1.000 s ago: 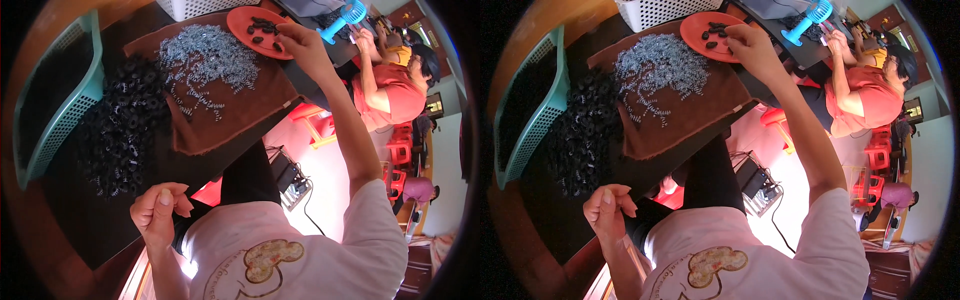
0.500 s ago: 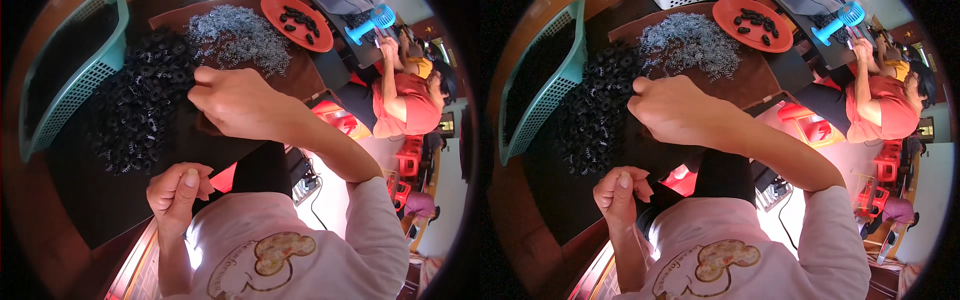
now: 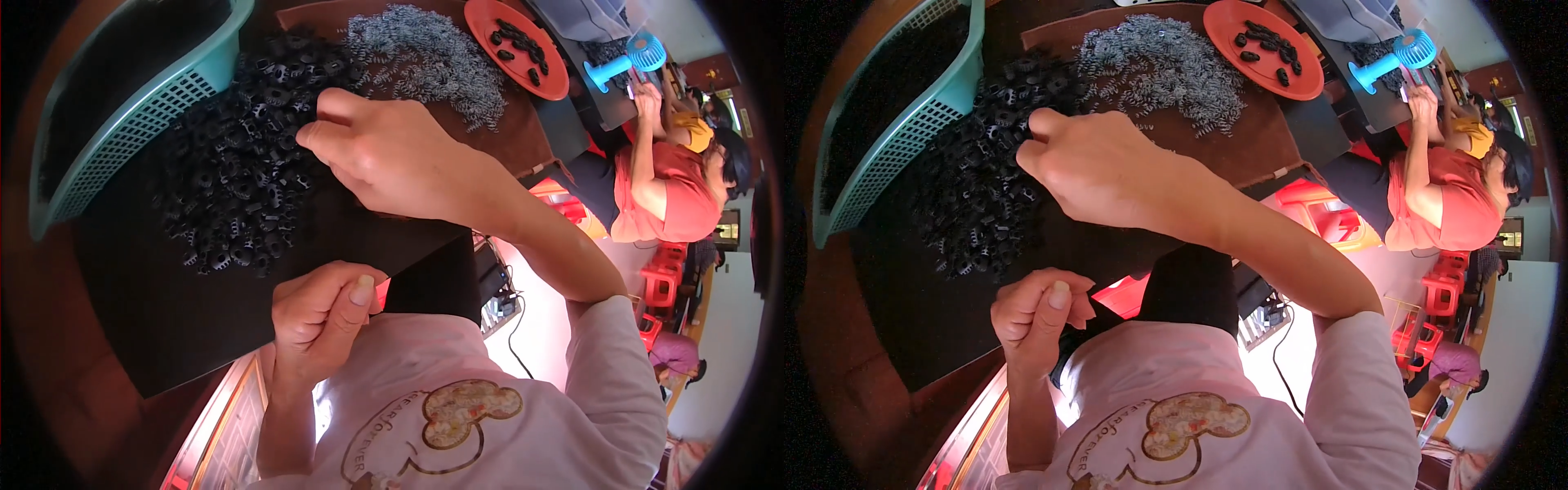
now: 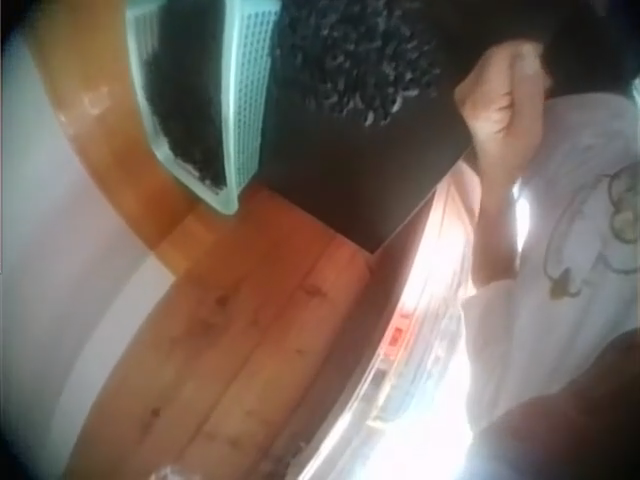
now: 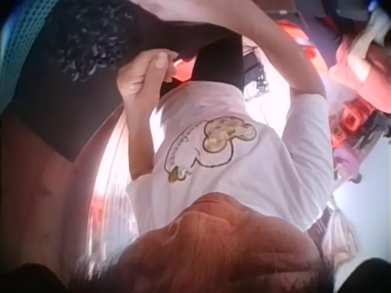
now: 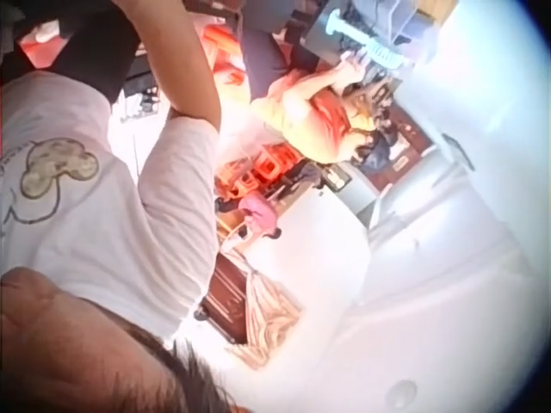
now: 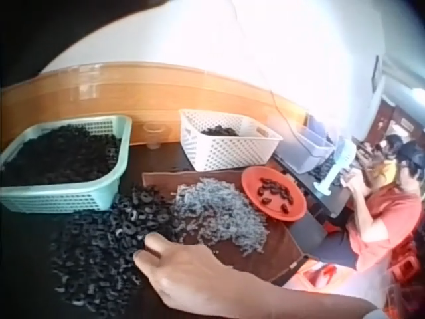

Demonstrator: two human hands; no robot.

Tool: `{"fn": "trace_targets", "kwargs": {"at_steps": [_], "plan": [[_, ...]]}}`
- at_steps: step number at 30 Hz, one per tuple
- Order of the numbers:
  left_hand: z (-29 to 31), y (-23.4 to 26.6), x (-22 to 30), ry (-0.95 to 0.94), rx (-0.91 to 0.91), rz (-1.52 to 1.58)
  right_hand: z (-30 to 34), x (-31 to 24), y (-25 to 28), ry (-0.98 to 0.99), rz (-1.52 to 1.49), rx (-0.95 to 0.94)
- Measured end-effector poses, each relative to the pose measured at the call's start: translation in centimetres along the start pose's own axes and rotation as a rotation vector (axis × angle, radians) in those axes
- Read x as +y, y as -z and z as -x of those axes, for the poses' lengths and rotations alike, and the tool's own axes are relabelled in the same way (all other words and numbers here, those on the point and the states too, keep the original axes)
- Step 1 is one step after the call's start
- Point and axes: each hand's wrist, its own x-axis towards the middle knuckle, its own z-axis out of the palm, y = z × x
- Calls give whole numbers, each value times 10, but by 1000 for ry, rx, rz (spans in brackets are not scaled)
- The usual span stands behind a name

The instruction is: Assemble small metal components into black plastic parts.

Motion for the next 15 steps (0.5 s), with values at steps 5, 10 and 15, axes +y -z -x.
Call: {"fn": "trace_targets", "kwargs": {"at_steps": [5, 10, 15], "plan": [[1, -1, -2, -49, 0, -32, -13, 4, -9, 33, -15, 99], [1, 1, -2, -32, 1, -34, -9, 4, -5, 23, 78, 3], [1, 0, -1, -42, 16, -32, 8, 4, 5, -28, -79, -3]]}}
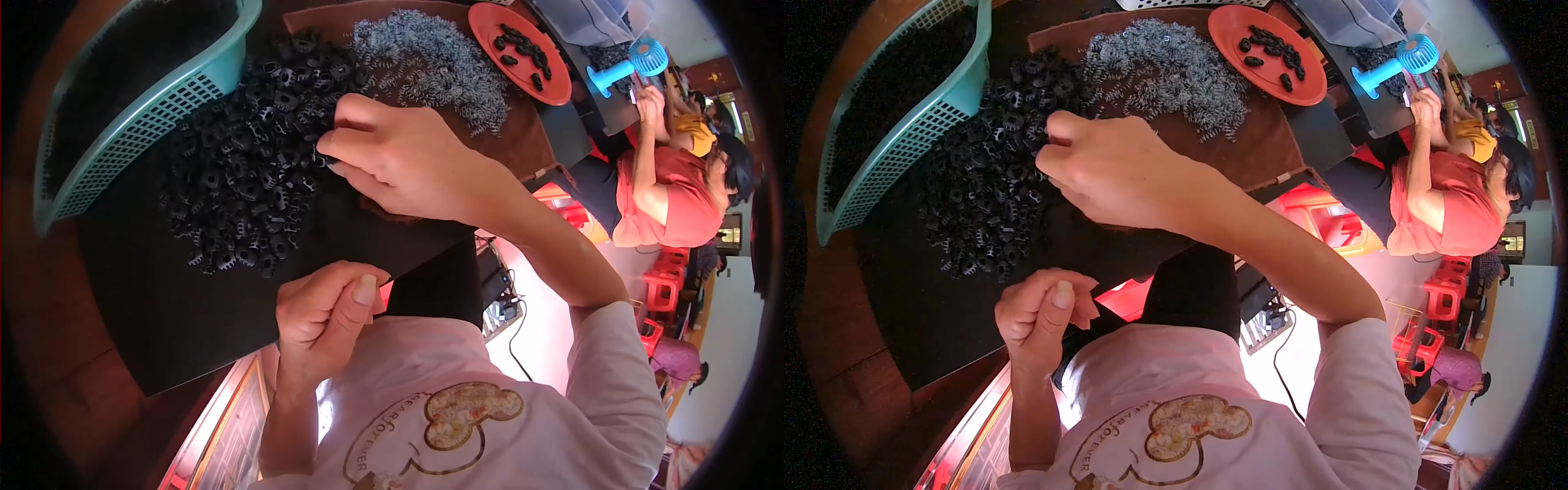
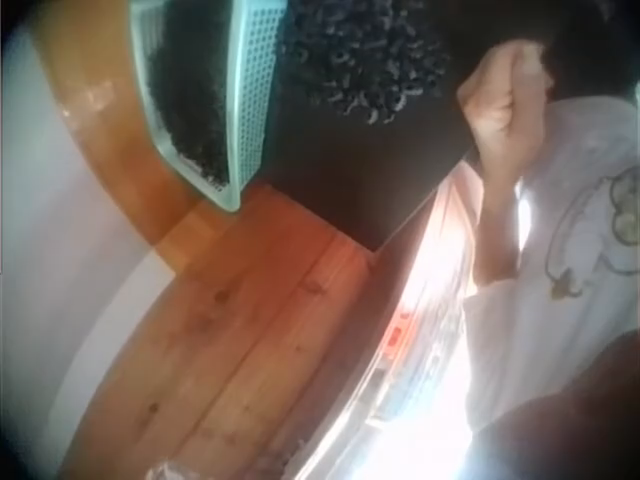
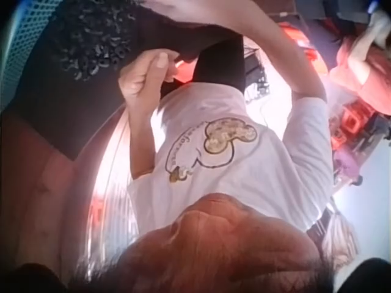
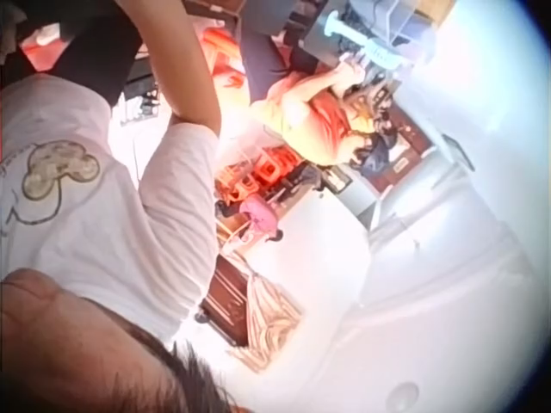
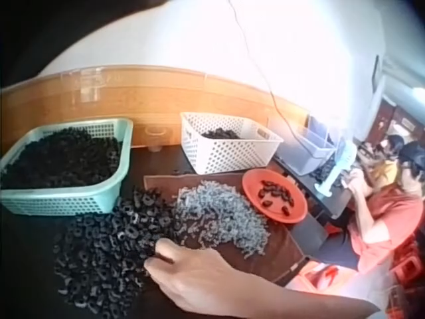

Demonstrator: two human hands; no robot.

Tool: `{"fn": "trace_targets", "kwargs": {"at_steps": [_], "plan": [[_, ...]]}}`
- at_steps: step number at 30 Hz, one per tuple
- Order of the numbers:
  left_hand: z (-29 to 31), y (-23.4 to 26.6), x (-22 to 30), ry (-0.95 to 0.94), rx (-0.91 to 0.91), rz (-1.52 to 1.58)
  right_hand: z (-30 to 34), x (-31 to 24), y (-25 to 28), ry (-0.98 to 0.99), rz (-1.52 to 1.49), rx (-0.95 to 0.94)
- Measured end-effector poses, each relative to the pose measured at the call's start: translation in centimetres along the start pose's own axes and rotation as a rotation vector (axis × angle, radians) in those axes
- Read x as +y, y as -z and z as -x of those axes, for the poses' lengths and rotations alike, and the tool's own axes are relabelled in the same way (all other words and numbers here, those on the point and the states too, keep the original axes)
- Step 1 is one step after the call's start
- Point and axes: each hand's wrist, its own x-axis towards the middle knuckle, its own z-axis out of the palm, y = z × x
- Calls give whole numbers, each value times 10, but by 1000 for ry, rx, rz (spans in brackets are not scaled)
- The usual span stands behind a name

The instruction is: Assemble small metal components into black plastic parts.

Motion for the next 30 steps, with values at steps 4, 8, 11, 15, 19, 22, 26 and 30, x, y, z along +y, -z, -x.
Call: {"fn": "trace_targets", "kwargs": {"at_steps": [4, 8, 11, 15, 19, 22, 26, 30], "plan": [[1, 0, 0, 81, 90, 121, 14, -12, 6, -21, -371, 151], [4, -5, -6, 61, 213, 293, 37, -46, 1, 34, -528, 202], [6, -3, -12, 28, 286, 276, 46, -62, -2, 18, -397, 221], [8, -1, -25, -76, 353, 225, 51, -66, -3, 104, -214, 291], [6, -8, -11, -18, 284, 220, 77, -41, 19, 7, -291, 217], [5, -9, -11, 0, 258, 192, 99, 10, 44, -99, -126, 296], [5, -7, -11, -3, 222, 165, 106, 54, 72, -214, 136, 41], [4, -9, -6, 13, 226, 171, 101, 60, 73, -197, 235, -52]]}}
